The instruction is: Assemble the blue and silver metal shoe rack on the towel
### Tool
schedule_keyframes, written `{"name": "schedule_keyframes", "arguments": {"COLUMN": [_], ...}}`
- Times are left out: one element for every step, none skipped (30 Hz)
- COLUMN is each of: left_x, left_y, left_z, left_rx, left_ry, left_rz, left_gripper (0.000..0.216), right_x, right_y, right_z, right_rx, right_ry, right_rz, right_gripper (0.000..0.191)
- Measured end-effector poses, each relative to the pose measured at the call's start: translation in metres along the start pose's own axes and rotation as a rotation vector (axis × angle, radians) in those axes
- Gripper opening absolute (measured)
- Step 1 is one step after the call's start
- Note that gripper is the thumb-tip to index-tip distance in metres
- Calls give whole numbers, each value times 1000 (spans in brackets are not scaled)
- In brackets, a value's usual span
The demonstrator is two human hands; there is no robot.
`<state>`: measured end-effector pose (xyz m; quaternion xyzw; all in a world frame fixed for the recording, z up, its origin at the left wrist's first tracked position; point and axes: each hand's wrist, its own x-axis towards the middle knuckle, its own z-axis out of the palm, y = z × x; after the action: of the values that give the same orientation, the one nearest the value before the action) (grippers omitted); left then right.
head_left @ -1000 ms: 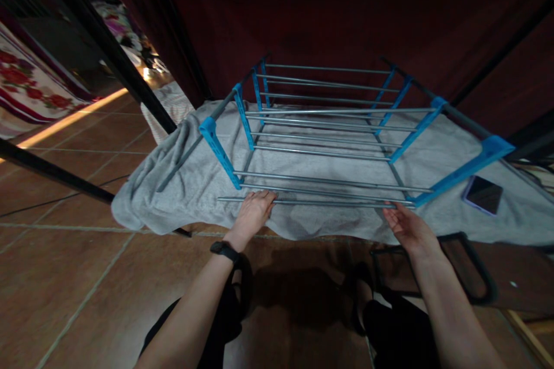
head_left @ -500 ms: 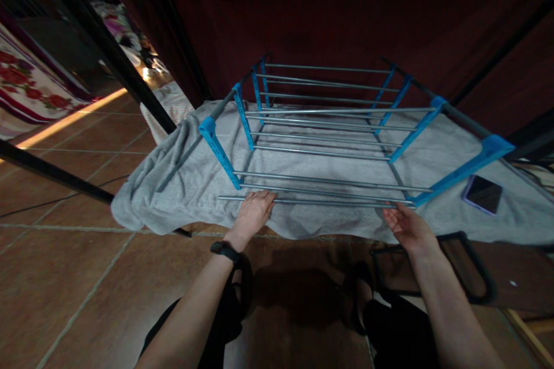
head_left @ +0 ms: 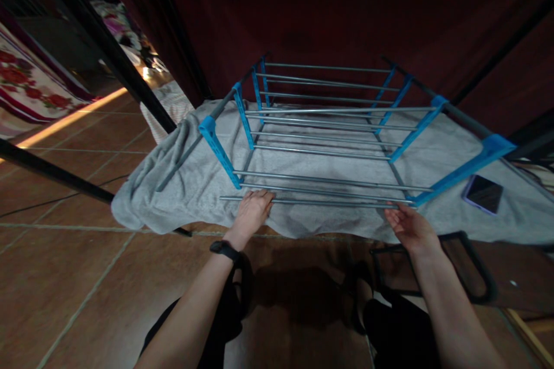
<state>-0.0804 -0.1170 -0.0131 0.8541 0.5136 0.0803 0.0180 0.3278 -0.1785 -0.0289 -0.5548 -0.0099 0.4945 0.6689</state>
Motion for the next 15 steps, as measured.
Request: {"name": "schedule_keyframes", "arguments": {"left_x": [0,0,0,0,0,0,0,0,0,0,0,0,0,-1,-1], "left_y": [0,-1,-2,-2,-3,-3,-4,-4,-4,-4,-5,-5,-5,-6,-6], "left_z": [0,0,0,0,0,0,0,0,0,-1,-1,-1,-2,-2,-2], "left_rx": [5,13,21,28,30,29,27,26,28,34,45,58,67,74,77], "left_ry": [2,3,5,8,9,10,11,12,15,17,17,18,19,22,29], "left_rz": [-8,-14,-20,-26,-31,-37,-43,-50,-56,-62,-72,-84,-96,-108,-120], "left_gripper": [16,16,16,17,16,16,16,16,17,17,18,19,19,19,19], "right_x": [0,0,0,0,0,0,0,0,0,1,1,1,1,1,1], "right_y": [0,-1,-1,-2,-2,-2,-2,-2,-1,-1,-1,-1,-1,-1,-1], "right_z": [0,0,0,0,0,-1,-1,-1,-2,-2,-3,-3,-4,-4,-4], "right_rx": [-4,-7,-10,-12,-13,-14,-14,-14,-13,-12,-10,-7,-5,-3,-2], "right_ry": [2,3,3,4,3,0,-6,-11,-16,-21,-21,-19,-17,-15,-14], "right_rz": [1,2,1,0,-1,-1,-3,-5,-7,-9,-11,-15,-18,-20,-21], "right_gripper": [18,19,20,21,21,22,21,21,21,21,21,21,21,21,21]}}
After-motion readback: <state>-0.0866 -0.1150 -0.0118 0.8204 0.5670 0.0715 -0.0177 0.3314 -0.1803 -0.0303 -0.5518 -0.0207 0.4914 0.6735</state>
